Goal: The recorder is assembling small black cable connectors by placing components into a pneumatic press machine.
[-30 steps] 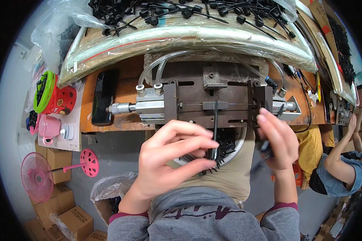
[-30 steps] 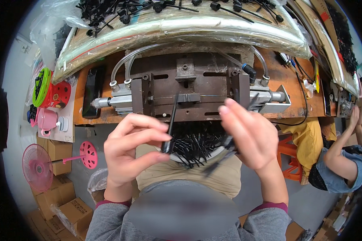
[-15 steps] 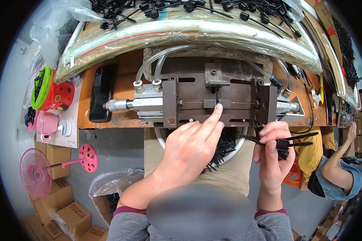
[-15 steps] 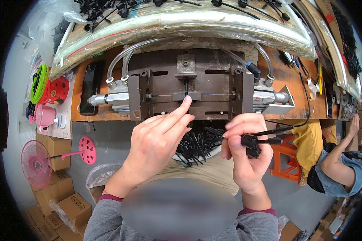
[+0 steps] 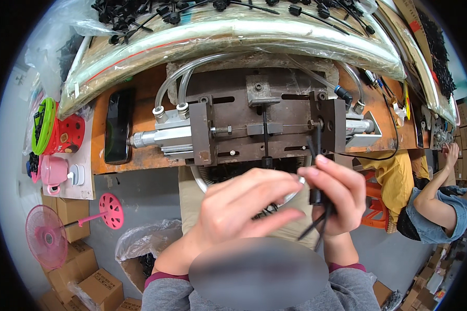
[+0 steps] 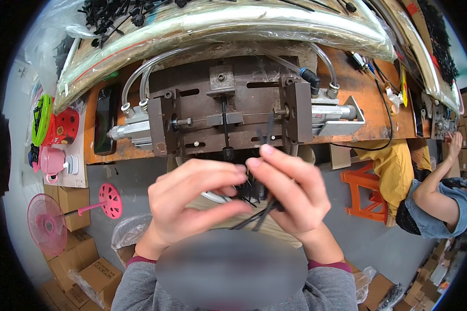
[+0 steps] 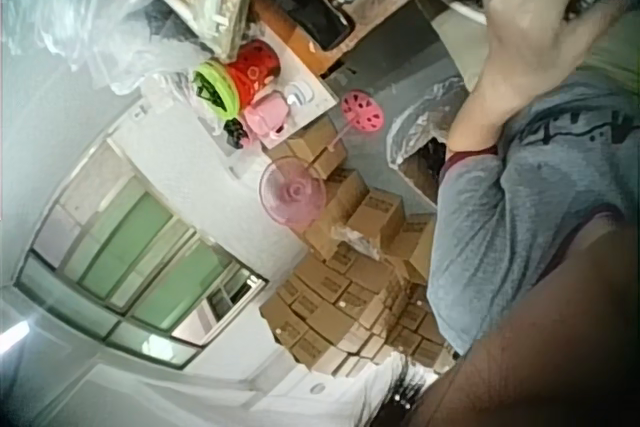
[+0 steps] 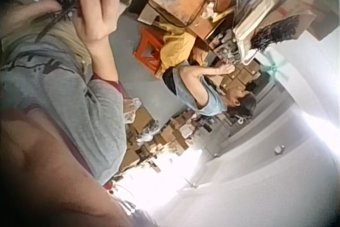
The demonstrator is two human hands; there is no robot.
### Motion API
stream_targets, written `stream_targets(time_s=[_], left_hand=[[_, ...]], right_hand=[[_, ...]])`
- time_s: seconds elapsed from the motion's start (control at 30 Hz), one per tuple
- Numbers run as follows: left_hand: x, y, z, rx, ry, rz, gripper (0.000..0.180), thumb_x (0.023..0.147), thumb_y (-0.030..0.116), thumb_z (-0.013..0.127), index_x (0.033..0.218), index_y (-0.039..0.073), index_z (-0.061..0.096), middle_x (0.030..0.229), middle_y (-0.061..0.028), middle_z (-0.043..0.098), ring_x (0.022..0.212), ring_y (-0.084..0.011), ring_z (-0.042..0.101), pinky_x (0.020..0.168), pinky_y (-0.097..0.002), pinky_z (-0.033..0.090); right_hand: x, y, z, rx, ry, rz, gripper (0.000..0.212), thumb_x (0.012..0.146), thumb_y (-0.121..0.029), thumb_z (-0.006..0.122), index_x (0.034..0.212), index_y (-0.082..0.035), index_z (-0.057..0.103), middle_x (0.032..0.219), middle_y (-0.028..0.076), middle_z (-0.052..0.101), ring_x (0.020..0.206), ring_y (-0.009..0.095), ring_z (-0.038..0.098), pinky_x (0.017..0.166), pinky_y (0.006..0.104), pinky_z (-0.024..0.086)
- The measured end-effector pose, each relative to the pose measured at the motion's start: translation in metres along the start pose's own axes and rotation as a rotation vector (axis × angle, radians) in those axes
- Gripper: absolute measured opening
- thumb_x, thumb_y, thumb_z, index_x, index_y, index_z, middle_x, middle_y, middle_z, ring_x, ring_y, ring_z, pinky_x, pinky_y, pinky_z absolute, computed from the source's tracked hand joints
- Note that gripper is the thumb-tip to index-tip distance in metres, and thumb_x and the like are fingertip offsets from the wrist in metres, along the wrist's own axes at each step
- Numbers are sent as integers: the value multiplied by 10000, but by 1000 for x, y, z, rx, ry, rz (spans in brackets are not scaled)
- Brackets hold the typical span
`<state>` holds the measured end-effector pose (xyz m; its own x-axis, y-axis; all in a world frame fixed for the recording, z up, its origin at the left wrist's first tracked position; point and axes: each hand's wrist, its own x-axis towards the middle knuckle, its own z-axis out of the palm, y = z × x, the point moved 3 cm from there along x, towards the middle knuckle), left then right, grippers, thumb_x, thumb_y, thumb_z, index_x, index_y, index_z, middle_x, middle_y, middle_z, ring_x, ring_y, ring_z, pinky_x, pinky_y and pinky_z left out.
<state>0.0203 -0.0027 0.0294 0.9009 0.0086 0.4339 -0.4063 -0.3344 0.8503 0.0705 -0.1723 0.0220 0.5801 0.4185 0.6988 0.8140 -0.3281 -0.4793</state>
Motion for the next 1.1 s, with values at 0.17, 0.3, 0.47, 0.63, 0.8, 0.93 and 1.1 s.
stream_targets(time_s=[0.17, 0.3, 0.47, 0.63, 0.8, 0.93, 1.1], left_hand=[[-3, 6, 0, 75, 55, 111, 351, 658, -14, 852, 980, 1, 712, 941, -136, 710, 821, -226, 700, 686, -307, 575], [-8, 3, -6, 124, 122, 64, 314, 675, -42, 829, 962, 0, 710, 928, -119, 701, 798, -215, 686, 681, -295, 567], [-13, -14, -4, 457, 37, 11, 349, 698, -41, 772, 1038, -3, 701, 1067, -140, 674, 889, -259, 675, 768, -337, 574], [-7, -23, 6, 740, -40, 109, 241, 761, 58, 734, 995, 11, 702, 1272, -147, 647, 898, -251, 693, 818, -357, 570], [6, -17, 7, 846, -81, 106, 236, 749, 87, 751, 972, 20, 716, 1235, -133, 673, 750, -223, 692, 732, -314, 565], [5, -18, 8, 870, -102, 67, 251, 738, 107, 767, 970, 20, 722, 1243, -124, 672, 696, -195, 676, 655, -288, 542], [4, -19, 5, 805, -95, 57, 292, 731, 121, 801, 993, 19, 723, 1198, -122, 691, 683, -168, 681, 619, -273, 544]], right_hand=[[4, -3, 16, 101, -45, -78, 383, 698, 40, 737, 1078, 71, 702, 1130, 220, 679, 913, 302, 717, 766, 329, 600], [-1, 6, 14, 100, 21, 30, 268, 806, 73, 719, 1069, 21, 702, 1120, 215, 694, 965, 288, 708, 809, 321, 594], [-8, 18, 3, 661, 49, 495, 143, 895, 95, 609, 1031, 62, 638, 971, 172, 645, 682, 180, 675, 628, 253, 554], [-8, 18, 8, 922, -18, 637, 142, 929, 72, 574, 1071, 74, 569, 1035, 209, 633, 798, 238, 702, 703, 312, 593], [-4, 9, 5, 871, 33, 653, 146, 956, 43, 557, 1097, 74, 536, 1143, 274, 616, 987, 324, 703, 811, 370, 606], [-8, 12, 2, 676, 58, 438, 156, 952, 25, 582, 1099, 73, 559, 1227, 305, 599, 1030, 356, 693, 833, 370, 599], [-13, 15, 3, 249, 47, 207, 160, 914, 67, 607, 1073, 83, 594, 1263, 323, 585, 1080, 376, 676, 828, 346, 593]])
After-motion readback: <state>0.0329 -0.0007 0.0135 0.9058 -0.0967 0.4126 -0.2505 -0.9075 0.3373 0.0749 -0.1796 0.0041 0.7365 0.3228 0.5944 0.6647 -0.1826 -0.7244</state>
